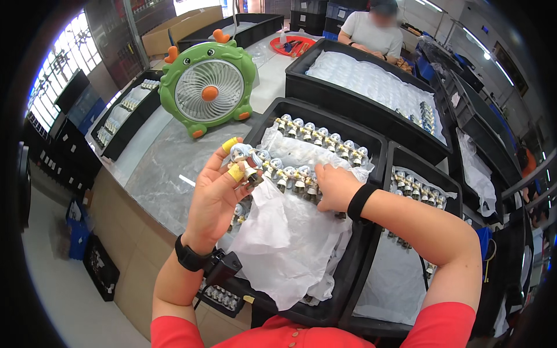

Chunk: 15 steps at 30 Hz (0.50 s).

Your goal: The person assembles small, white, bear-like figurines by hand. They pick up a figurine from a tray, attach a small yellow cap to its head, and place the completed unit into a separate tray. The process is repeated continuously throughout the clip.

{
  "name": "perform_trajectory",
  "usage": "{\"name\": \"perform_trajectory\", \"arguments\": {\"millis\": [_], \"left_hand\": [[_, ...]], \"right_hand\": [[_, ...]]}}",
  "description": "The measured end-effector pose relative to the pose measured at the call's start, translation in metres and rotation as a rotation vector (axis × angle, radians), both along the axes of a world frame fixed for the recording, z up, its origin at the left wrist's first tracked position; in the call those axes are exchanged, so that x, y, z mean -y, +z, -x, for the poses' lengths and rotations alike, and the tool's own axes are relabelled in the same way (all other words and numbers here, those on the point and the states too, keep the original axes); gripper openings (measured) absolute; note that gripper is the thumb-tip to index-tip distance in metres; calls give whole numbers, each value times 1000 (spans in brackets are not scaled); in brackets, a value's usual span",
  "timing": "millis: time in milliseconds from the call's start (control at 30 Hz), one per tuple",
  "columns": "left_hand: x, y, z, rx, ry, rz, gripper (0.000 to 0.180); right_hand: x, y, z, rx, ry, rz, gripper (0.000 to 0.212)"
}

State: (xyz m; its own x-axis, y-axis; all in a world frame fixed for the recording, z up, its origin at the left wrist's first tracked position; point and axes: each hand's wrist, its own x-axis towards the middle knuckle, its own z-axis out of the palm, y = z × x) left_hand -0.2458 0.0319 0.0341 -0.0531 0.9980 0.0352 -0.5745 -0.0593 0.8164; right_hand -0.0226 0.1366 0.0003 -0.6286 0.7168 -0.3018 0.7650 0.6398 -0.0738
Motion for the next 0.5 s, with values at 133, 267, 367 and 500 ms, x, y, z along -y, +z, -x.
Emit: {"name": "perform_trajectory", "arguments": {"millis": [133, 267, 367, 500], "left_hand": [[-1, -2, 1, 3, 18, 1, 45], [-1, -1, -1, -12, 26, 9, 44], [-1, -1, 0, -18, 8, -2, 44], [-1, 0, -1, -15, 23, -2, 43]], "right_hand": [[2, 5, 2, -18, -22, -36, 78], [-3, 1, -8, -77, -1, -38, 84], [-5, 20, -12, 193, -1, -49, 83], [0, 29, -17, 493, 24, -15, 78]]}}
